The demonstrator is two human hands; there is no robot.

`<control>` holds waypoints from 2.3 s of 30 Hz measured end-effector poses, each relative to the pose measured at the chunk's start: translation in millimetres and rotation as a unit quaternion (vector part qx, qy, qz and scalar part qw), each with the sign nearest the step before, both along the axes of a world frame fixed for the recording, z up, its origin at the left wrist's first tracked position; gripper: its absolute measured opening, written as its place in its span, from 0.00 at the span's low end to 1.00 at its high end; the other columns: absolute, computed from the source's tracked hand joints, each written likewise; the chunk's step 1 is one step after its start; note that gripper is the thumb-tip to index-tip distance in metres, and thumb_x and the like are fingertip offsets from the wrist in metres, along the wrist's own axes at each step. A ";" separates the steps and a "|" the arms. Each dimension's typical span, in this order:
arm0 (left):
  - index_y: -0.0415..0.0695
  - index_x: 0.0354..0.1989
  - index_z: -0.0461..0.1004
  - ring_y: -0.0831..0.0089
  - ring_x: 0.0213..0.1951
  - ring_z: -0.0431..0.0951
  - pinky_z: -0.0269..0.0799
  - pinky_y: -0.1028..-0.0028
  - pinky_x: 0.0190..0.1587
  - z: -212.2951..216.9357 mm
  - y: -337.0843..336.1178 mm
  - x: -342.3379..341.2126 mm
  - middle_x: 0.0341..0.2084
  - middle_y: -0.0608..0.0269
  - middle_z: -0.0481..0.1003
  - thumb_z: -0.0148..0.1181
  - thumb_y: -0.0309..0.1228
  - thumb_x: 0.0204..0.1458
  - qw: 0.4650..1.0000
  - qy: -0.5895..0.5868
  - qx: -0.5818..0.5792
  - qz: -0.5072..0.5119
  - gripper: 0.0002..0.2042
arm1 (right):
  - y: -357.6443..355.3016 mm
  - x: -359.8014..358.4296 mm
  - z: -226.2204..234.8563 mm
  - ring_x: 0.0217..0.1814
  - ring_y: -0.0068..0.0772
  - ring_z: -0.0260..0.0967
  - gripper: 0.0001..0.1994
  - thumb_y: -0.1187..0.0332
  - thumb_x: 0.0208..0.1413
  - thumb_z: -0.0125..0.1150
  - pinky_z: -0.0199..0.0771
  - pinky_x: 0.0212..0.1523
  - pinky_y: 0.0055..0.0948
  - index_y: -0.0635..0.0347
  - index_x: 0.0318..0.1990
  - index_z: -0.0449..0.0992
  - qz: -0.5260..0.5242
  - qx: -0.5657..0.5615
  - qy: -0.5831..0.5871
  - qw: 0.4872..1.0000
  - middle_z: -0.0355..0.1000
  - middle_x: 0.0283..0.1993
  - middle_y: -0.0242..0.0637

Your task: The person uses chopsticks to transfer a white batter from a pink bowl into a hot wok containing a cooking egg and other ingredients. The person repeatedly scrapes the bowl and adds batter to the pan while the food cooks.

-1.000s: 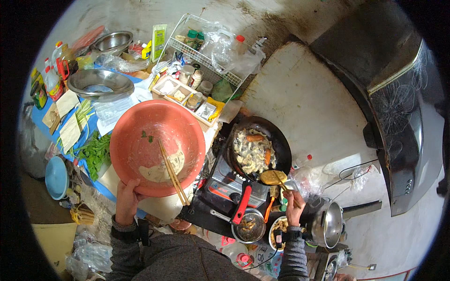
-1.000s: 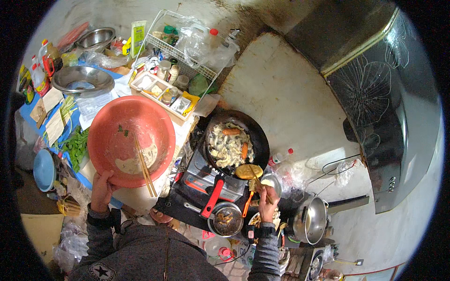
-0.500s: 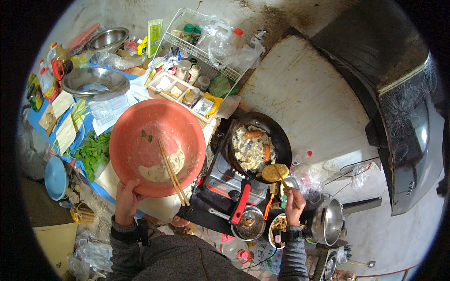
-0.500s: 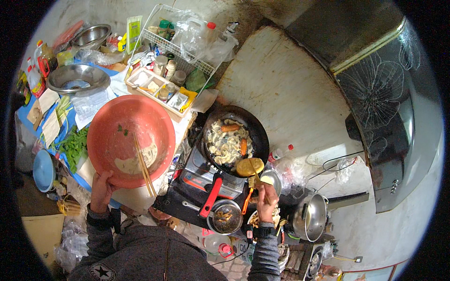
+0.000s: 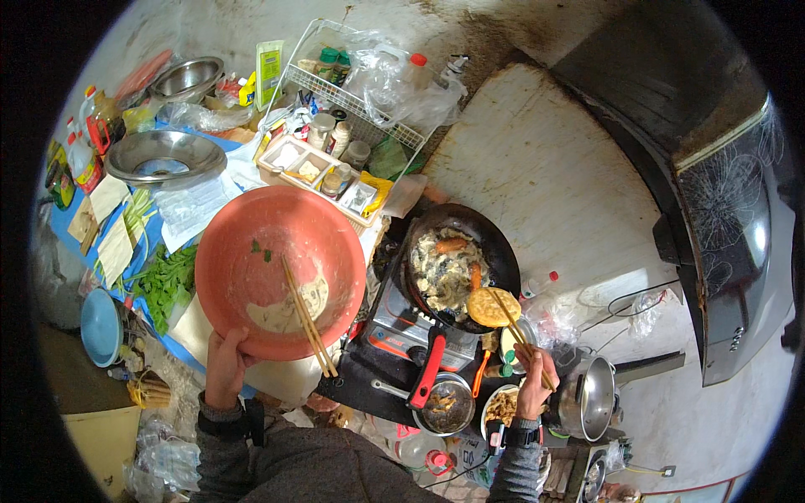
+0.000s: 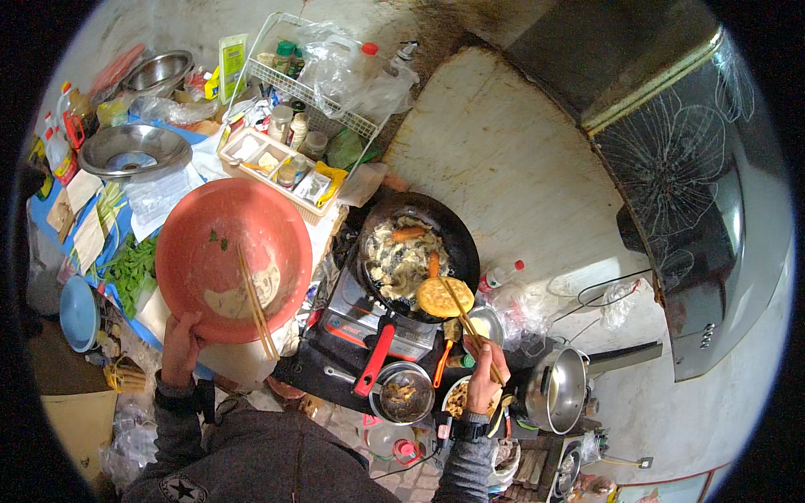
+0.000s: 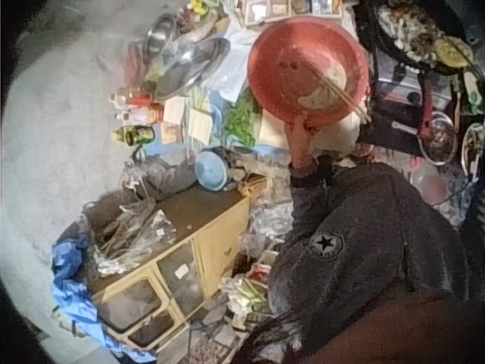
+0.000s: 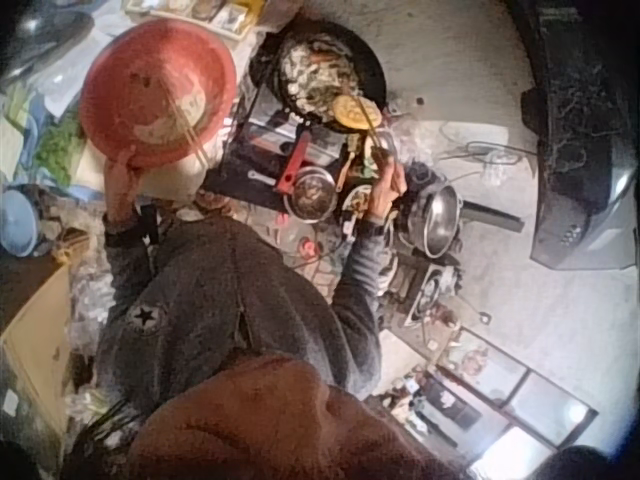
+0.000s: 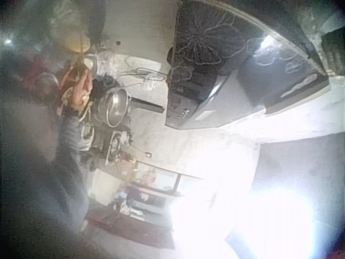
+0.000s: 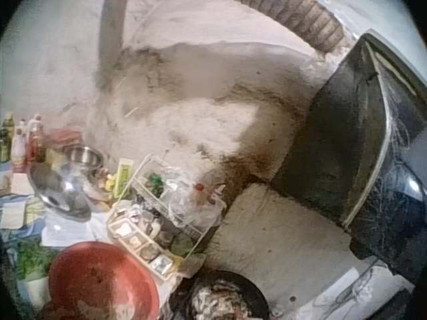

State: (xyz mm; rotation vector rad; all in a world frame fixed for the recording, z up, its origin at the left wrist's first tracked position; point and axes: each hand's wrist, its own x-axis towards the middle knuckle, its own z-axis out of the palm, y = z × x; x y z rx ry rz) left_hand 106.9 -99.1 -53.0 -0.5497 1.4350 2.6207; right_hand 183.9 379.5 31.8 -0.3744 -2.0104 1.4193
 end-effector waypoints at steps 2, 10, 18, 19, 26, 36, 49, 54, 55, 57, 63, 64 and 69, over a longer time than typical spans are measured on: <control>0.36 0.48 0.64 0.67 0.33 0.80 0.82 0.67 0.33 0.7 0.6 -0.6 0.36 0.56 0.74 0.51 0.28 0.53 1.000 -0.003 0.000 -0.007 0.15 | -3.4 1.2 2.2 0.43 0.43 0.76 0.15 0.67 0.63 0.48 0.78 0.47 0.35 0.77 0.43 0.71 0.005 -0.014 0.009 1.000 0.74 0.40 0.52; 0.37 0.49 0.63 0.67 0.34 0.80 0.82 0.67 0.33 -0.3 3.0 -0.9 0.37 0.56 0.74 0.51 0.28 0.54 1.000 -0.013 0.017 -0.011 0.15 | 3.6 -1.3 -4.1 0.42 0.44 0.76 0.15 0.66 0.63 0.49 0.79 0.45 0.34 0.75 0.42 0.69 -0.009 -0.127 0.044 0.991 0.73 0.40 0.50; 0.36 0.48 0.65 0.68 0.34 0.80 0.82 0.68 0.33 2.8 5.1 1.3 0.36 0.56 0.75 0.51 0.29 0.54 1.000 -0.012 -0.002 -0.005 0.15 | 22.1 -18.0 -56.3 0.48 0.47 0.74 0.15 0.69 0.63 0.44 0.78 0.52 0.33 0.76 0.47 0.67 -0.046 -0.425 0.081 0.900 0.72 0.46 0.54; 0.36 0.48 0.65 0.68 0.34 0.80 0.81 0.68 0.33 3.5 4.9 1.9 0.36 0.56 0.75 0.51 0.29 0.54 1.000 -0.015 -0.005 -0.008 0.15 | 23.3 -18.7 -60.4 0.48 0.47 0.73 0.15 0.69 0.63 0.43 0.77 0.52 0.33 0.77 0.47 0.67 -0.051 -0.433 0.089 0.896 0.72 0.46 0.54; 0.36 0.47 0.65 0.67 0.34 0.80 0.82 0.67 0.33 6.2 4.0 3.3 0.36 0.55 0.75 0.51 0.28 0.54 1.000 -0.008 -0.005 0.005 0.14 | 28.7 -19.5 -70.9 0.51 0.50 0.71 0.15 0.71 0.64 0.41 0.78 0.53 0.34 0.80 0.46 0.66 -0.060 -0.473 0.099 0.874 0.70 0.48 0.57; 0.36 0.48 0.64 0.66 0.34 0.80 0.82 0.66 0.33 -2.1 -0.6 3.3 0.37 0.57 0.75 0.50 0.28 0.54 1.000 -0.004 0.005 -0.006 0.15 | 26.7 -21.1 -69.1 0.50 0.52 0.72 0.14 0.72 0.63 0.42 0.78 0.53 0.36 0.80 0.44 0.66 -0.067 -0.479 0.101 0.869 0.70 0.48 0.58; 0.36 0.51 0.63 0.67 0.34 0.81 0.83 0.67 0.33 0.6 -1.6 6.0 0.39 0.53 0.75 0.49 0.28 0.54 1.000 0.000 0.007 -0.006 0.16 | 28.2 -18.8 -69.8 0.49 0.53 0.72 0.13 0.71 0.62 0.43 0.78 0.52 0.36 0.78 0.41 0.68 -0.051 -0.486 0.100 0.867 0.72 0.44 0.54; 0.36 0.50 0.63 0.67 0.33 0.81 0.83 0.68 0.33 3.9 -0.4 7.2 0.38 0.54 0.75 0.49 0.28 0.55 1.000 -0.009 0.002 -0.007 0.15 | 27.2 -17.6 -70.1 0.49 0.53 0.72 0.13 0.72 0.62 0.42 0.78 0.52 0.37 0.78 0.41 0.68 -0.060 -0.486 0.102 0.866 0.71 0.44 0.55; 0.36 0.50 0.63 0.67 0.33 0.81 0.83 0.68 0.33 4.5 0.0 7.4 0.38 0.54 0.75 0.49 0.28 0.54 1.000 -0.003 0.012 -0.007 0.15 | 27.2 -17.6 -70.0 0.50 0.53 0.72 0.13 0.72 0.62 0.42 0.78 0.52 0.37 0.78 0.41 0.68 -0.058 -0.484 0.103 0.867 0.71 0.45 0.55; 0.36 0.50 0.64 0.67 0.33 0.81 0.82 0.68 0.33 5.3 0.0 7.9 0.38 0.54 0.75 0.49 0.28 0.54 1.000 -0.016 0.005 -0.003 0.15 | 28.8 -18.1 -69.4 0.50 0.52 0.71 0.13 0.72 0.62 0.42 0.77 0.53 0.37 0.79 0.41 0.68 -0.062 -0.480 0.110 0.868 0.71 0.45 0.56; 0.36 0.49 0.64 0.67 0.35 0.80 0.82 0.68 0.33 3.8 -0.7 8.2 0.37 0.54 0.75 0.50 0.28 0.54 1.000 -0.019 0.001 -0.014 0.15 | 51.9 -30.8 -62.3 0.51 0.52 0.71 0.13 0.74 0.61 0.40 0.76 0.54 0.36 0.81 0.42 0.66 -0.093 -0.436 0.171 0.879 0.70 0.47 0.57; 0.36 0.49 0.64 0.66 0.35 0.80 0.82 0.68 0.33 3.4 -0.3 8.3 0.37 0.54 0.75 0.50 0.28 0.54 1.000 -0.018 0.001 -0.013 0.15 | 57.1 -36.1 -60.9 0.50 0.51 0.71 0.13 0.74 0.61 0.40 0.76 0.54 0.35 0.81 0.41 0.66 -0.094 -0.417 0.172 0.887 0.70 0.46 0.57; 0.35 0.49 0.64 0.65 0.35 0.80 0.82 0.66 0.33 3.2 1.4 10.3 0.38 0.54 0.74 0.50 0.27 0.54 1.000 -0.020 0.006 -0.016 0.15 | 71.0 -65.2 -58.9 0.44 0.45 0.73 0.12 0.74 0.60 0.42 0.79 0.48 0.33 0.78 0.40 0.68 -0.128 -0.331 0.158 0.921 0.71 0.42 0.53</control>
